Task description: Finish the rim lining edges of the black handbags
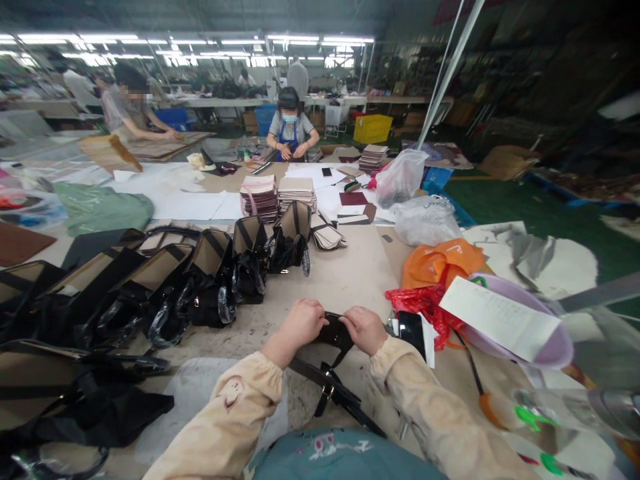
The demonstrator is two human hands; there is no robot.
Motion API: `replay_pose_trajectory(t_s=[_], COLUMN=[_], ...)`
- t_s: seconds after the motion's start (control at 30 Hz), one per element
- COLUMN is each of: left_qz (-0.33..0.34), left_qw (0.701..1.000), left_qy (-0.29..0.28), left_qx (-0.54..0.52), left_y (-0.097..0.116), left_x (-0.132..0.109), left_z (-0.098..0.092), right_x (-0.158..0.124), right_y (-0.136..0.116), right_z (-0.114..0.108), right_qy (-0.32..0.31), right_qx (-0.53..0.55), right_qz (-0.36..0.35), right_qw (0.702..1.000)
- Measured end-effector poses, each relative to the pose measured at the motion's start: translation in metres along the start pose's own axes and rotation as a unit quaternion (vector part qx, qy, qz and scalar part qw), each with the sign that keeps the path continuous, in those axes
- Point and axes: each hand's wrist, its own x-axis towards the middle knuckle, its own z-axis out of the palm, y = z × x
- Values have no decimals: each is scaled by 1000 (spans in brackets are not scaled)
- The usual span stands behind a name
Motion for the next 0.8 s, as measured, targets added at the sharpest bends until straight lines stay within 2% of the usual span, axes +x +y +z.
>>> replay_pose_trajectory(t_s=[0.2, 0.8], left_qz=[-10, -61], left_qw=[1000, 998], left_qy=[-6, 1], left_qx=[12, 30], left_y=[-17, -15], left_x=[-4, -2], left_z=[-11, -3], right_x=[2, 2], right_y=[5, 2], right_z=[3, 3], right_qy=[12, 9], right_qx=[2, 18], right_qz=[0, 12], right_qw=[1000, 1000])
